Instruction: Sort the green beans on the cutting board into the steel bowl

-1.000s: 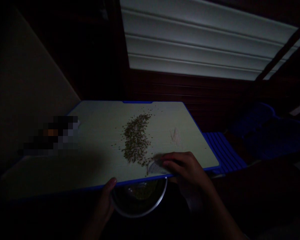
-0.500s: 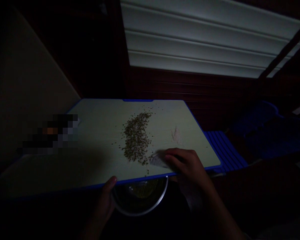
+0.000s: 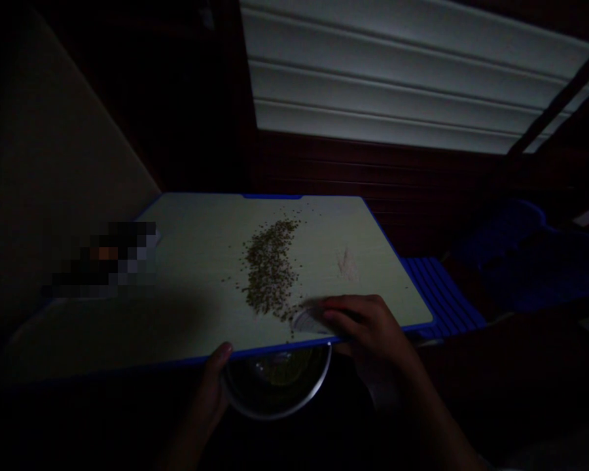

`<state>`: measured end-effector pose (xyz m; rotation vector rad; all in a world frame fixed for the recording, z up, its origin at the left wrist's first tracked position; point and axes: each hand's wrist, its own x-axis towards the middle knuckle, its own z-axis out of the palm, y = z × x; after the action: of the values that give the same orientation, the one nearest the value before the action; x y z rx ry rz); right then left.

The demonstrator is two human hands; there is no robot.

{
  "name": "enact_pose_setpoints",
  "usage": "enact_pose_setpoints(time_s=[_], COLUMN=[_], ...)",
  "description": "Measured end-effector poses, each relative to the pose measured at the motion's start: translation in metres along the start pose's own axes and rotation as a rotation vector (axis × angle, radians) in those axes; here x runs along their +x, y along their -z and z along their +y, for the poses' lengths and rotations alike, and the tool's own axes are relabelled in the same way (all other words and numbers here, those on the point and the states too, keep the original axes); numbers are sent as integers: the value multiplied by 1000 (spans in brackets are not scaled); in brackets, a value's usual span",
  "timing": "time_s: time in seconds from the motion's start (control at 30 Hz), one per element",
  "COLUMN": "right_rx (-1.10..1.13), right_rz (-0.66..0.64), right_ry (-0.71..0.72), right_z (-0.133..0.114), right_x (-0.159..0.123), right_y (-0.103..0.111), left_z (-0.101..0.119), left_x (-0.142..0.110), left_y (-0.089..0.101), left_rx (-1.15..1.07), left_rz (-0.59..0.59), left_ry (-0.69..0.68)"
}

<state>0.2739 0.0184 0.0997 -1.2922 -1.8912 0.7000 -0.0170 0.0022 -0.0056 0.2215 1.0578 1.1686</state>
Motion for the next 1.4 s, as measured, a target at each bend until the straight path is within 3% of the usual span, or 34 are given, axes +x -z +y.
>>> enact_pose_setpoints(time_s=[0.6, 0.77, 0.97, 1.13, 1.3, 1.4], right_rx=[19, 30, 41, 49, 53, 40], right_rz=[-51, -116, -169, -121, 36, 43], right_ry=[7, 53, 115, 102, -27, -40], right_z=[-3, -4, -5, -5, 0, 1], right_x=[0, 4, 9, 8, 2, 1], right_y=[1, -1, -2, -2, 0, 1], left_z=[0, -1, -1, -1, 2, 2], left_x=[2, 3, 5, 2, -1, -2], left_y=[4, 3, 6, 7, 2, 1], left_rx=[44, 51, 67, 55, 19, 29], left_rz=[13, -35, 6, 21, -18, -12], left_ry=[20, 10, 52, 20, 0, 11])
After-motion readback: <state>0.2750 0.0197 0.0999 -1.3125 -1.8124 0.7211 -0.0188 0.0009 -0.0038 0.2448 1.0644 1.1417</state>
